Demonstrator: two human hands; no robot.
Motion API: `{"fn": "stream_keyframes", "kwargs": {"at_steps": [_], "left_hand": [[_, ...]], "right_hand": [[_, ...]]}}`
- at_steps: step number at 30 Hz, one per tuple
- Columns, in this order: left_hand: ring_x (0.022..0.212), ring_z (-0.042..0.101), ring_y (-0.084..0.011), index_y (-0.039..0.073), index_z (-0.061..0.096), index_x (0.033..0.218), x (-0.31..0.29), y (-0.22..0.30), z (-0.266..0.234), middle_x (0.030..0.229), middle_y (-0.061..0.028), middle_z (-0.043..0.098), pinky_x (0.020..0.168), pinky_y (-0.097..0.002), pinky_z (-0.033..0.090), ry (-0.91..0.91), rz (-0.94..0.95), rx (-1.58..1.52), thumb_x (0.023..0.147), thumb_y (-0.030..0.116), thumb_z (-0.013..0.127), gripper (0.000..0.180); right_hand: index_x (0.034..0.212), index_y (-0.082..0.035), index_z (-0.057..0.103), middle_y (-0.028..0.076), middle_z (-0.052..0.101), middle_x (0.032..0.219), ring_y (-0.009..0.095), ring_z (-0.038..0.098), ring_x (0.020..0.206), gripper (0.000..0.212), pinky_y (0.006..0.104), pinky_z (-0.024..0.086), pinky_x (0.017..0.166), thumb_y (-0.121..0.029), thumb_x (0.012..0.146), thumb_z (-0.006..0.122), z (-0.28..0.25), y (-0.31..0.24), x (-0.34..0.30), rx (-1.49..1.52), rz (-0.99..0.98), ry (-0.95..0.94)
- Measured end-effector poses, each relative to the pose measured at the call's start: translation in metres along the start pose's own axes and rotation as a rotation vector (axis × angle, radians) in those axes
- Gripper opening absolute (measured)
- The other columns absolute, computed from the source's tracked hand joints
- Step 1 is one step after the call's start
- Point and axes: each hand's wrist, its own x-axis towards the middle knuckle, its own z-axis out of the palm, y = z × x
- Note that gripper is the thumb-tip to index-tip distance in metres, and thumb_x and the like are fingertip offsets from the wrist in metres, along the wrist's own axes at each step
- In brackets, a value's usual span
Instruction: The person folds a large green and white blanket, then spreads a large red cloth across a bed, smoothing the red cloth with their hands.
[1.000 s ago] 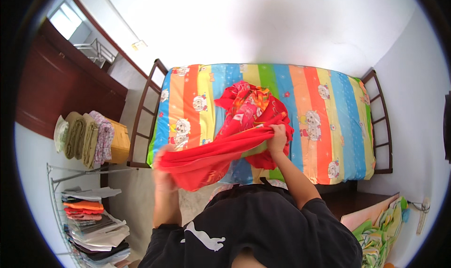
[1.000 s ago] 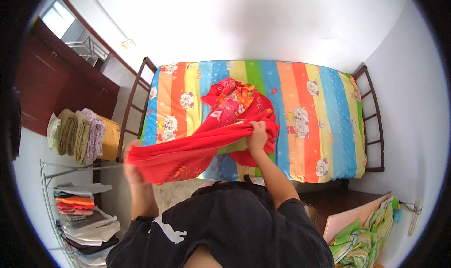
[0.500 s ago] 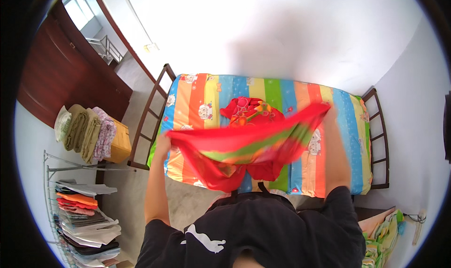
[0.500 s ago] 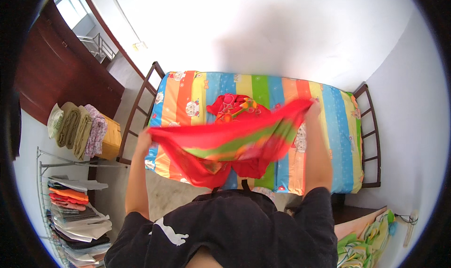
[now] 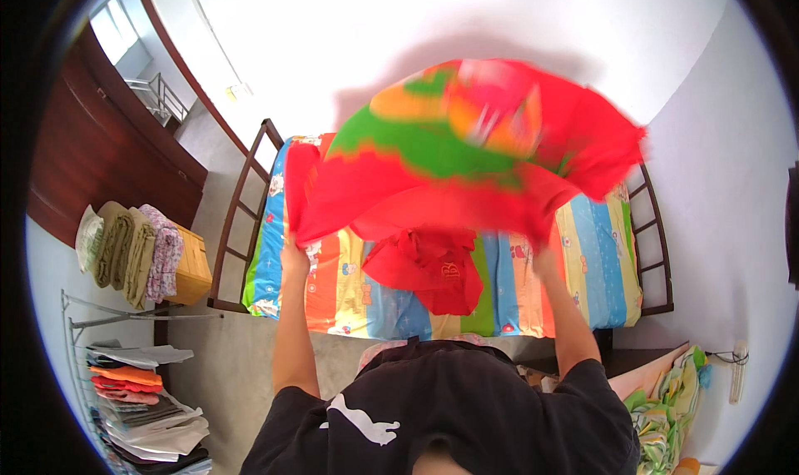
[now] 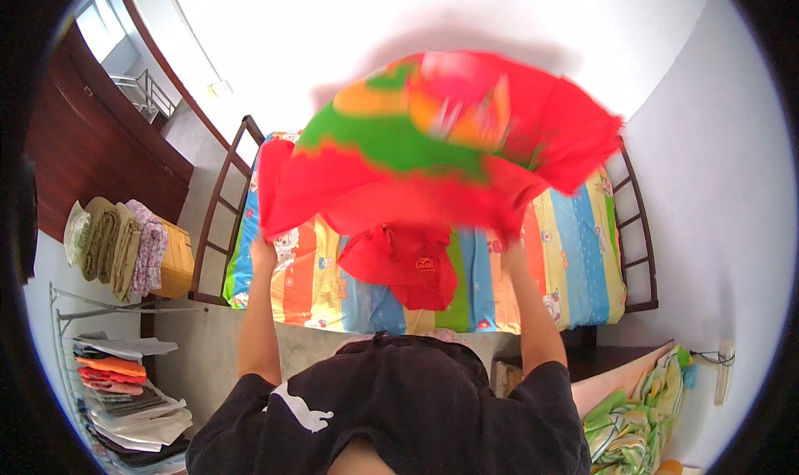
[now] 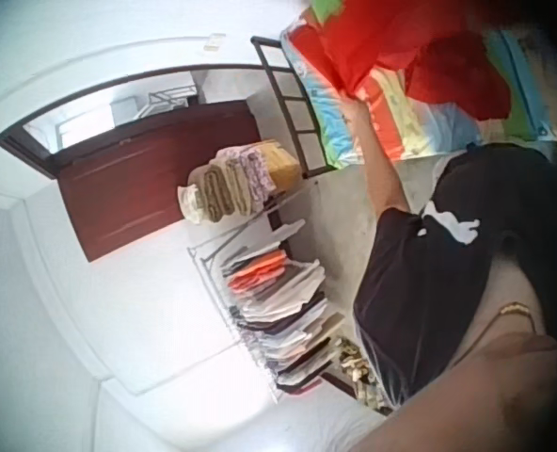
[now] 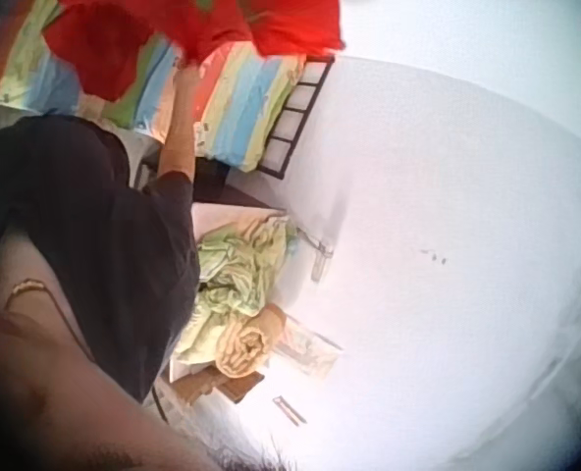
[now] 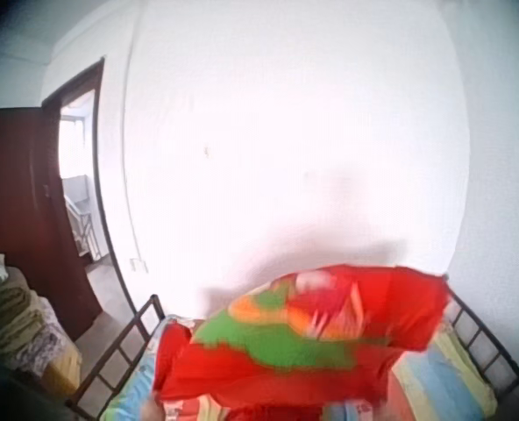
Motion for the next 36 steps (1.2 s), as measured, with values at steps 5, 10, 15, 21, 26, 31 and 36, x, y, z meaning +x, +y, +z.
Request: {"fn": "stream_keyframes", "kwargs": {"at_steps": [5,10,15,21,26,31,36], "left_hand": [[0.084,0.062,-0.0399,0.0,0.065,0.086,-0.089,-0.154,0.068,0.088,-0.0249,0.064,0.071,-0.0466,0.05,-0.339,-0.239,0.25,0.077,0.016,0.053,0.022],[0.087,0.062,-0.0363,0.008,0.067,0.089,-0.12,-0.184,0.047,0.087,-0.0179,0.066,0.073,-0.0433,0.05,-0.374,-0.321,0.225,0.075,0.018,0.058,0.019],[0.086,0.062,-0.0355,0.008,0.066,0.091,-0.124,-0.165,0.056,0.09,-0.0189,0.065,0.072,-0.0427,0.049,-0.386,-0.249,0.135,0.074,0.021,0.061,0.023],[0.086,0.061,-0.0365,0.008,0.065,0.089,-0.15,-0.14,0.048,0.088,-0.019,0.064,0.073,-0.0436,0.049,-0.443,-0.26,0.261,0.076,0.022,0.059,0.02],[0.087,0.061,-0.0371,0.007,0.065,0.085,-0.194,-0.138,0.035,0.088,-0.0201,0.064,0.075,-0.0465,0.048,-0.46,-0.276,0.29,0.077,0.018,0.056,0.016],[0.087,0.061,-0.0372,0.007,0.064,0.088,-0.261,-0.125,0.028,0.091,-0.0199,0.063,0.076,-0.0463,0.049,-0.456,-0.285,0.287,0.077,0.016,0.055,0.017],[0.089,0.06,-0.0371,0.006,0.064,0.088,-0.298,-0.08,0.026,0.092,-0.0191,0.063,0.078,-0.0456,0.048,-0.583,-0.202,0.361,0.077,0.016,0.054,0.018]], "right_hand": [[0.085,-0.004,0.065,0.018,0.064,0.075,0.028,0.063,0.072,0.022,0.0412,0.049,0.061,-0.024,0.081,0.056,0.08,0.085,-0.132,-0.651,-0.553,-1.146],[0.087,-0.005,0.064,0.016,0.062,0.064,0.025,0.062,0.059,0.017,0.0352,0.047,0.054,-0.015,0.078,0.055,0.086,0.05,-0.163,-0.332,-0.146,-0.985],[0.094,-0.003,0.062,0.021,0.064,0.081,0.032,0.062,0.079,0.022,0.0389,0.048,0.071,-0.017,0.081,0.051,0.068,-0.003,-0.185,0.215,0.357,-0.478],[0.098,-0.002,0.058,0.025,0.061,0.095,0.041,0.056,0.094,0.025,0.045,0.045,0.08,-0.016,0.081,0.046,0.045,-0.025,-0.203,0.259,0.296,-0.429],[0.1,0.001,0.056,0.027,0.059,0.098,0.042,0.055,0.095,0.027,0.0462,0.044,0.082,-0.014,0.081,0.044,0.038,0.009,-0.232,0.247,0.253,-0.439],[0.097,0.002,0.057,0.028,0.059,0.097,0.042,0.055,0.095,0.027,0.0472,0.043,0.083,-0.016,0.082,0.043,0.024,0.014,-0.233,0.235,0.095,-0.609],[0.085,0.006,0.059,0.028,0.061,0.081,0.041,0.06,0.081,0.029,0.0463,0.048,0.074,-0.019,0.083,0.045,0.007,0.006,-0.222,0.175,-0.099,-0.739]]}}
